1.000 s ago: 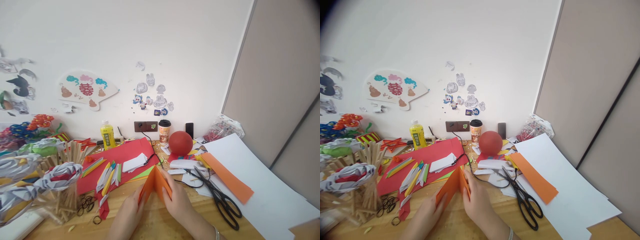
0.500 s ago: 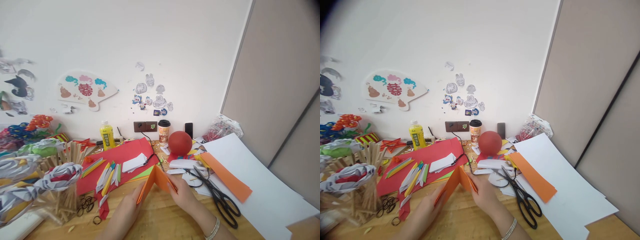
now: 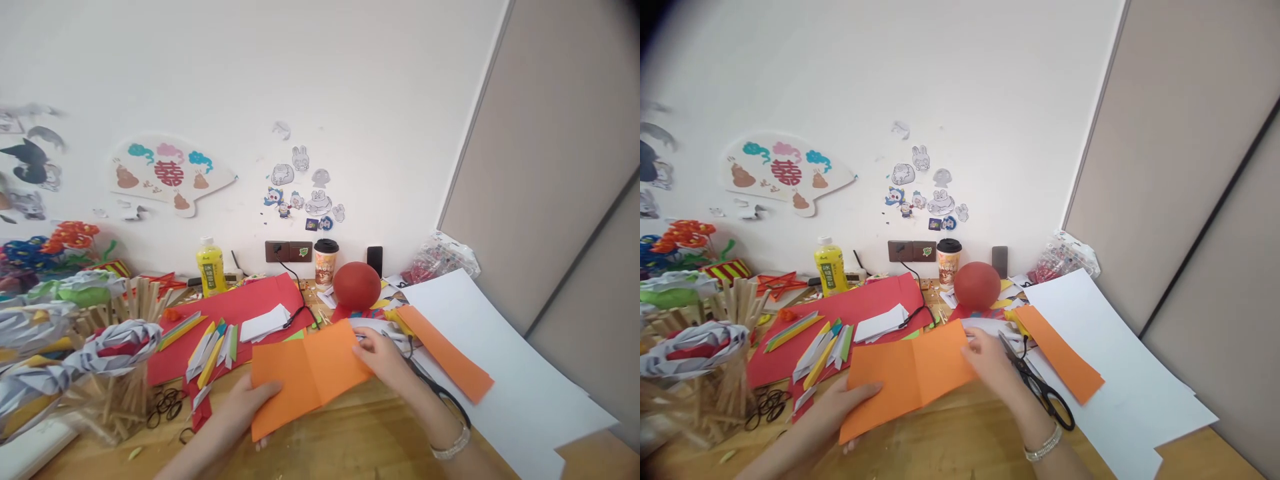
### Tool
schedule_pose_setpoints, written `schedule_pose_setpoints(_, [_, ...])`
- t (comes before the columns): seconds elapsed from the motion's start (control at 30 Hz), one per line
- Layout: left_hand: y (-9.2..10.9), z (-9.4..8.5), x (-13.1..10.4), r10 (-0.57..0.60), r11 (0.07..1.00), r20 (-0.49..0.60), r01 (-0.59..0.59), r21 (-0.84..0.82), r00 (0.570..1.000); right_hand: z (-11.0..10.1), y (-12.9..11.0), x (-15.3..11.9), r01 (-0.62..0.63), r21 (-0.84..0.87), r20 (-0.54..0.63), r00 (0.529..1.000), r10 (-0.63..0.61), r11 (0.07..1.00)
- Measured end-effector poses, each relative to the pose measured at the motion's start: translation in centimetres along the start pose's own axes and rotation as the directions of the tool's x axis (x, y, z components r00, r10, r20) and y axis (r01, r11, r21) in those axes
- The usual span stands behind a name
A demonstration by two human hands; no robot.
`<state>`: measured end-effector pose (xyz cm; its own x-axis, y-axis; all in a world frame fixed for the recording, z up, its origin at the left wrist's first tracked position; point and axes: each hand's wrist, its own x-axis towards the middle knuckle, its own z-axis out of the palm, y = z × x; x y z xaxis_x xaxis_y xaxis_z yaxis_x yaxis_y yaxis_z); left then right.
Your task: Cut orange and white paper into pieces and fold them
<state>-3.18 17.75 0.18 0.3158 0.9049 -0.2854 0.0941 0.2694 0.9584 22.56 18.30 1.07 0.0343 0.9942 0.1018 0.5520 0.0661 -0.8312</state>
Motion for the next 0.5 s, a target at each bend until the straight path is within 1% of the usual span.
schedule_pose_setpoints(0.03, [0.1,0.1,-0.1,-0.001,1.0,-0.008,0.001,-0.008,1.0,-1.1,0.3,-0.5,-0.049,-0.2,-0.055,0.998,0.039,0.979])
schedule_pose_setpoints(0.07, [0.2,0.1,-0.2,-0.004,1.0,-0.018,0.004,-0.011,1.0,-2.3,0.7,-1.2,-0.104,-0.426,-0.087,0.993,0.074,0.899])
schedule_pose_setpoints(0.13, [0.4,0.3,-0.4,-0.001,1.0,-0.038,0.0,-0.016,0.999,-4.5,1.7,-2.8,-0.19,-0.561,-0.126,0.982,0.143,0.806])
schedule_pose_setpoints(0.17, [0.5,0.3,-0.4,0.005,1.0,-0.047,-0.006,-0.022,0.999,-5.4,2.2,-3.6,-0.253,-0.686,-0.12,0.964,0.237,0.682])
schedule_pose_setpoints(0.2, [0.6,0.4,-0.5,0.007,1.0,-0.057,-0.009,-0.028,0.998,-6.1,2.7,-4.4,-0.283,-0.777,-0.102,0.938,0.33,0.562])
schedule_pose_setpoints(0.27, [0.9,0.5,-0.7,0.007,0.999,-0.08,-0.01,-0.036,0.997,-6.8,3.6,-5.7,-0.286,-0.808,-0.082,0.92,0.382,0.516])
schedule_pose_setpoints(0.3, [1.0,0.5,-0.8,0.003,0.999,-0.093,-0.007,-0.037,0.996,-6.9,3.9,-6.2,-0.28,-0.811,-0.075,0.921,0.383,0.513])
schedule_pose_setpoints(0.37, [1.2,0.5,-0.9,0.004,0.999,-0.109,-0.008,-0.037,0.994,-6.4,4.5,-6.8,-0.249,-0.818,-0.075,0.94,0.334,0.519])
schedule_pose_setpoints(0.43, [1.3,0.4,-0.8,0.012,0.999,-0.135,-0.016,-0.033,0.991,-5.7,4.9,-6.9,-0.22,-0.836,-0.089,0.958,0.271,0.503])
schedule_pose_setpoints(0.5, [1.3,0.2,-0.7,0.018,0.999,-0.176,-0.023,-0.028,0.984,-5.2,5.3,-6.8,-0.223,-0.845,-0.107,0.961,0.256,0.486])
